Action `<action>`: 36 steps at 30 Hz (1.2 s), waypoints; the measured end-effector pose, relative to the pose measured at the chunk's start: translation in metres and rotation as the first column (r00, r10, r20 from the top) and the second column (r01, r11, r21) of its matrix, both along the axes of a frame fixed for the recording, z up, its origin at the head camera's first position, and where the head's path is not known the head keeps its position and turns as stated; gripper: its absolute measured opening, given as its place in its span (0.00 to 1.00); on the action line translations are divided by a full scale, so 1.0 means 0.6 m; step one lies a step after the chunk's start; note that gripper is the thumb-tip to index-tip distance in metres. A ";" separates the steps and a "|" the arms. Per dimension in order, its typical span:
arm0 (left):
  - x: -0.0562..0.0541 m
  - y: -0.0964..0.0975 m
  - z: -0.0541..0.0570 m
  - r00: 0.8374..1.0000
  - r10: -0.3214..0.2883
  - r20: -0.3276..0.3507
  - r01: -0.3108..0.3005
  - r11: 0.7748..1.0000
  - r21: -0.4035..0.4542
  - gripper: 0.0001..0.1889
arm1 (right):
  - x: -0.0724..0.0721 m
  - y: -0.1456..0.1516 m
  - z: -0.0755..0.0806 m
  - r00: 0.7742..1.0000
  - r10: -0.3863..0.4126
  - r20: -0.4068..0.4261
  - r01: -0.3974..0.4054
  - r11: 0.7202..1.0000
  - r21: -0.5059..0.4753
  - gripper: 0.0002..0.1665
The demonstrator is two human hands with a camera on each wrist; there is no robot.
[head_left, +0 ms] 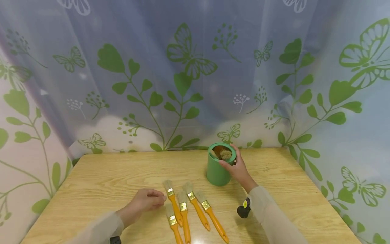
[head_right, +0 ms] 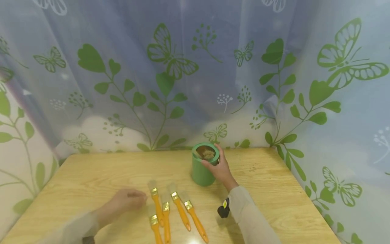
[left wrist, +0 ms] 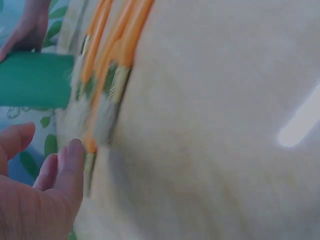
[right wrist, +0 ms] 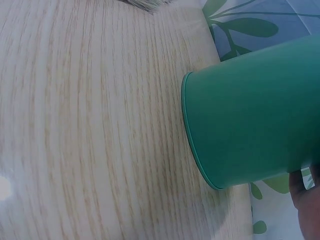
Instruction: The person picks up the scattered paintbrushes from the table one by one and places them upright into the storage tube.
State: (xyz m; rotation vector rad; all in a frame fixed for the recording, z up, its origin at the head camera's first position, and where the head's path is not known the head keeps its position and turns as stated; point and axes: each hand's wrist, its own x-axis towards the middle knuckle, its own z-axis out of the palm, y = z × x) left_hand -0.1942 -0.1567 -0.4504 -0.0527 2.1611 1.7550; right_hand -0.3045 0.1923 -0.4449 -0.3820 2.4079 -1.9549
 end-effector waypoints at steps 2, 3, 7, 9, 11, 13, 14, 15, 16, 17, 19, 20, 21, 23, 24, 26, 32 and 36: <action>0.012 -0.001 -0.005 0.999 -0.024 0.032 0.024 1.000 -0.010 0.20 | 0.007 -0.002 0.009 1.000 0.000 0.001 0.000 1.000 0.007 0.51; 0.017 -0.002 -0.007 0.998 -0.045 0.045 0.045 0.999 -0.014 0.19 | 0.008 -0.003 0.010 1.000 -0.002 0.003 0.002 1.000 0.007 0.50; 0.031 -0.004 -0.019 0.986 -0.135 0.097 0.138 0.990 -0.027 0.16 | 0.010 -0.005 0.013 1.000 -0.005 0.007 0.005 1.000 0.005 0.50; 0.037 -0.004 -0.026 0.976 -0.180 0.118 0.185 0.982 -0.033 0.15 | 0.009 -0.005 0.014 1.000 -0.003 0.004 0.003 1.000 0.006 0.50; 0.043 -0.002 -0.032 0.970 -0.203 0.132 0.210 0.977 -0.041 0.14 | 0.009 -0.006 0.014 1.000 0.000 0.004 0.000 1.000 0.010 0.49; 0.047 0.002 -0.036 0.968 -0.212 0.136 0.218 0.976 -0.029 0.14 | 0.009 -0.006 0.013 1.000 0.001 0.002 -0.001 1.000 0.016 0.49; 0.049 0.005 -0.037 0.969 -0.209 0.134 0.215 0.976 -0.028 0.13 | 0.009 -0.005 0.013 1.000 0.001 -0.001 -0.001 1.000 0.017 0.49; 0.051 0.008 -0.037 0.970 -0.202 0.132 0.207 0.978 -0.023 0.13 | 0.009 -0.005 0.013 1.000 -0.001 -0.006 0.001 1.000 0.018 0.49; 0.051 0.012 -0.037 0.972 -0.197 0.129 0.202 0.979 -0.027 0.13 | 0.010 -0.005 0.013 1.000 0.000 -0.010 0.000 1.000 0.019 0.50; 0.052 0.015 -0.036 0.974 -0.188 0.126 0.193 0.981 -0.032 0.12 | 0.006 -0.004 0.010 1.000 0.000 -0.011 0.000 1.000 0.015 0.50; 0.051 0.023 -0.034 0.978 -0.172 0.117 0.181 0.981 -0.070 0.12 | -0.002 -0.001 0.001 1.000 -0.001 -0.015 0.001 1.000 0.007 0.50; 0.050 0.026 -0.034 0.981 -0.165 0.106 0.176 0.979 -0.102 0.12 | -0.006 0.000 -0.004 1.000 -0.004 -0.016 0.004 1.000 0.005 0.50; 0.048 0.030 -0.033 0.982 -0.158 0.099 0.170 0.977 -0.128 0.13 | -0.010 0.001 -0.010 1.000 -0.005 -0.017 0.006 1.000 0.004 0.50; 0.044 0.035 -0.033 0.985 -0.148 0.084 0.161 0.969 -0.186 0.14 | -0.019 0.004 -0.021 1.000 -0.016 -0.020 0.016 1.000 0.004 0.49; 0.041 0.038 -0.033 0.986 -0.147 0.074 0.159 0.964 -0.214 0.14 | -0.020 0.004 -0.024 0.999 -0.023 -0.026 0.023 1.000 0.007 0.49; 0.036 0.042 -0.035 0.988 -0.142 0.059 0.153 0.953 -0.260 0.15 | -0.022 0.004 -0.029 0.999 -0.036 -0.038 0.036 0.999 0.010 0.49; 0.030 0.050 -0.037 0.989 -0.143 0.040 0.148 0.927 -0.346 0.15 | -0.022 0.004 -0.034 0.999 -0.041 -0.035 0.041 0.999 0.002 0.49; 0.033 0.050 -0.031 0.988 -0.149 0.041 0.154 0.933 -0.326 0.13 | -0.015 0.001 -0.025 0.999 -0.032 -0.024 0.032 0.999 0.004 0.50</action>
